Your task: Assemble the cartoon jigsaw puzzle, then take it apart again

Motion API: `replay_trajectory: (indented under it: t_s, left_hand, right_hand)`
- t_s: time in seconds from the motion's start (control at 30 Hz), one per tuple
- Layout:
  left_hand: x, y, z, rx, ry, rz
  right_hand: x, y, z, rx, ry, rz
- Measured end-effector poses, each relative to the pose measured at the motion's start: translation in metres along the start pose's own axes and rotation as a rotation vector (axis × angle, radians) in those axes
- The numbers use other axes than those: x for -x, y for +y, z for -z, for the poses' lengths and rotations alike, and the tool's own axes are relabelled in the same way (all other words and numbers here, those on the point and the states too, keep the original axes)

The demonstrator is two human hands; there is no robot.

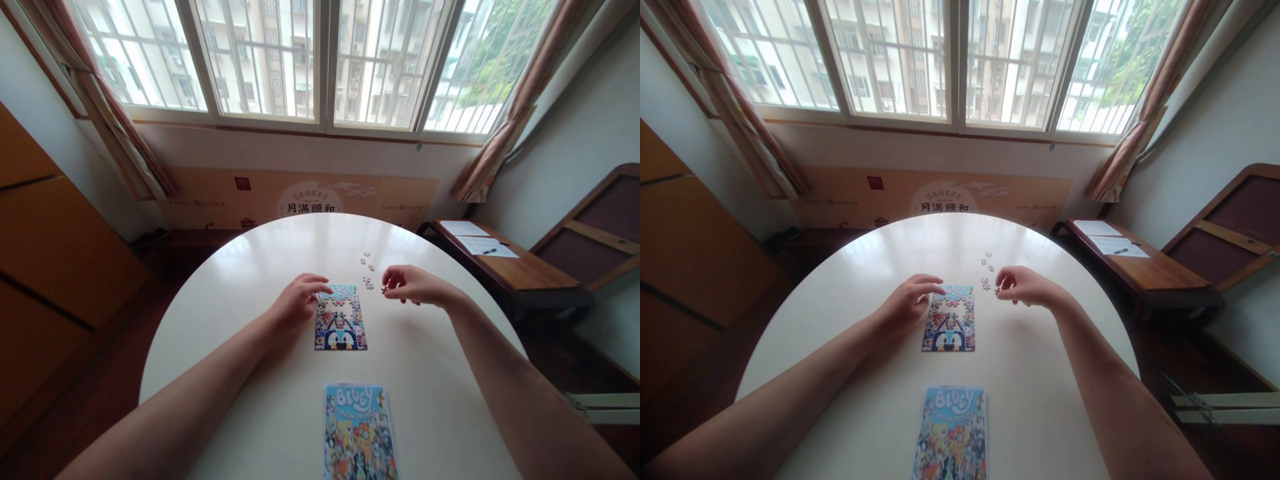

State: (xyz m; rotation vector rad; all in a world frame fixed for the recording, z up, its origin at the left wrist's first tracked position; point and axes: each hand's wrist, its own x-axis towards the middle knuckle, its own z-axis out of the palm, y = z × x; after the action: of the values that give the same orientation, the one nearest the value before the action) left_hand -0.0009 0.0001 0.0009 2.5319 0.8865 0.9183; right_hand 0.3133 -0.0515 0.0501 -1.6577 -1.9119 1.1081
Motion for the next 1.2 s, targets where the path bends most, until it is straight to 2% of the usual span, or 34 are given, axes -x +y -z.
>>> replay_trajectory:
  t_s: [0.2, 0.37, 0.5, 1.2]
  left_hand:
    - [0.002, -0.002, 0.000, 0.012, 0.011, 0.047]
    - [0.003, 0.004, 0.001, 0.039, 0.032, 0.040]
    - [0.004, 0.010, 0.002, 0.073, 0.034, 0.038]
    - [0.004, 0.025, 0.006, 0.081, 0.072, -0.055]
  right_hand:
    - [-0.016, -0.011, -0.037, -0.160, 0.078, 0.235]
    - [-0.024, -0.014, -0.070, -0.310, 0.044, 0.251]
    - [-0.024, -0.022, -0.086, -0.391, 0.001, 0.239]
    - [-0.022, -0.032, -0.098, -0.606, 0.073, 0.111]
